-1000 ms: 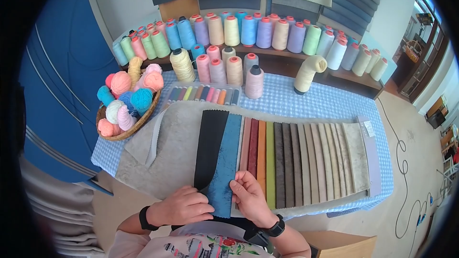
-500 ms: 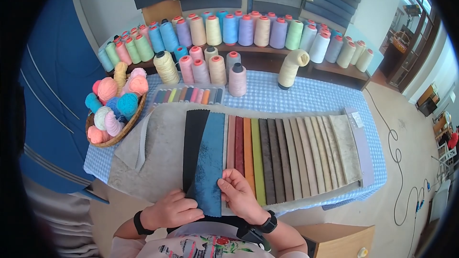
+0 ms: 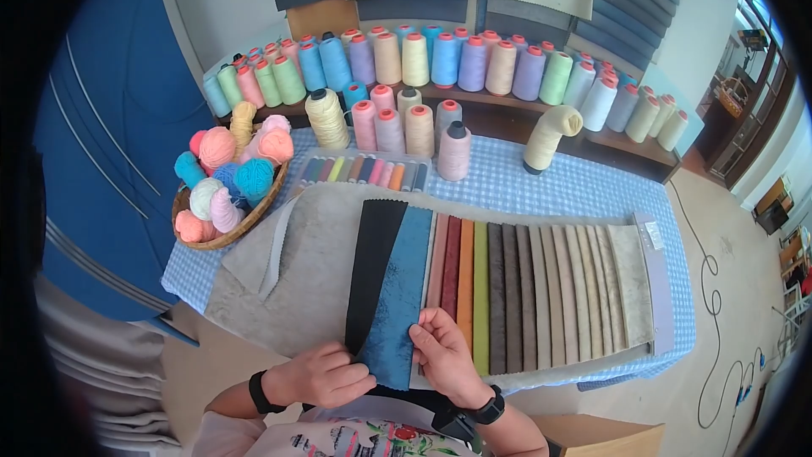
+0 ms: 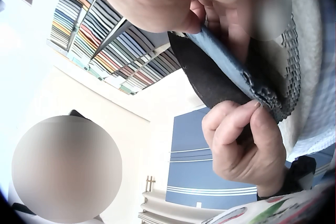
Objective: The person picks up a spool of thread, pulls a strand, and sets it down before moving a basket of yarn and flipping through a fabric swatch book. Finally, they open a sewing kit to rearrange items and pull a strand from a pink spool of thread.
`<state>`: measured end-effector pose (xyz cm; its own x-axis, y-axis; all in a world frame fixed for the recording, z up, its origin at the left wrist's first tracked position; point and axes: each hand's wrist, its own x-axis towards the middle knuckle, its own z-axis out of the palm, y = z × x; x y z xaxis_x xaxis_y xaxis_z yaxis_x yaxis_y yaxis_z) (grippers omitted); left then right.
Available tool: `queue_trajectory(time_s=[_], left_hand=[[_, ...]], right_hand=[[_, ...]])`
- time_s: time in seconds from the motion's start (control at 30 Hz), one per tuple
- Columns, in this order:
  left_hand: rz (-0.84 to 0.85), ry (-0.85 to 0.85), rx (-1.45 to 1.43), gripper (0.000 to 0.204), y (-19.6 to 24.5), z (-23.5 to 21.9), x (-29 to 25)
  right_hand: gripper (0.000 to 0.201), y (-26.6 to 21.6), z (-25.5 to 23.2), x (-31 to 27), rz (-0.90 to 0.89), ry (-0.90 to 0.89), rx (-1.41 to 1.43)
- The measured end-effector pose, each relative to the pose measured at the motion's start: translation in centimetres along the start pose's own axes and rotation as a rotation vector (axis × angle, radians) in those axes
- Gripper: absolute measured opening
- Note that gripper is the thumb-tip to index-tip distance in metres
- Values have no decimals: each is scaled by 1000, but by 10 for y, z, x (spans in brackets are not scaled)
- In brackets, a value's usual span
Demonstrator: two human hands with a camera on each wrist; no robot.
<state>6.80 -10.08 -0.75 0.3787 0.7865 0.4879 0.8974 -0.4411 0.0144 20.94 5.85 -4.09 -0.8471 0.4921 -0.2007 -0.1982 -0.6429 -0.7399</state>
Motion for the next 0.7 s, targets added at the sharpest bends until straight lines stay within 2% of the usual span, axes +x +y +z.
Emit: queue_trajectory(time_s=[0.17,0.23,0.27,0.33,0.4,0.43,0.47,0.57,0.6,0.67,0.7], left_hand=[[-87,5,-77,12,2,5,-1],[-245,-26,-344,14,1,3,-4],[-251,-30,-352,14,0,3,-5],[-462,141,-490,14,1,4,-11],[-548,99,-592,15,2,3,-22],[-627,205,-620,16,6,3,-26],[-700,316,-633,18,8,3,-30],[-768,345,-642,21,14,12,-45],[-786,339,-644,21,15,13,-47],[-796,454,-617,19,17,16,-46],[-807,452,-619,19,18,17,-45]], right_hand=[[7,2,-5,0,-16,-25,-3],[9,1,-3,-1,-22,-35,-10],[12,-2,1,-3,-27,-38,10],[15,-3,4,-4,-1,-16,40],[20,1,2,-7,-93,-159,-87],[20,4,2,-9,-145,-164,-156],[20,10,2,-13,-115,-157,-145],[21,16,9,-15,-489,-207,-876],[21,17,13,-13,-472,-211,-868],[30,22,20,-12,-940,-325,-1150],[37,25,23,-15,-1018,-325,-1186]])
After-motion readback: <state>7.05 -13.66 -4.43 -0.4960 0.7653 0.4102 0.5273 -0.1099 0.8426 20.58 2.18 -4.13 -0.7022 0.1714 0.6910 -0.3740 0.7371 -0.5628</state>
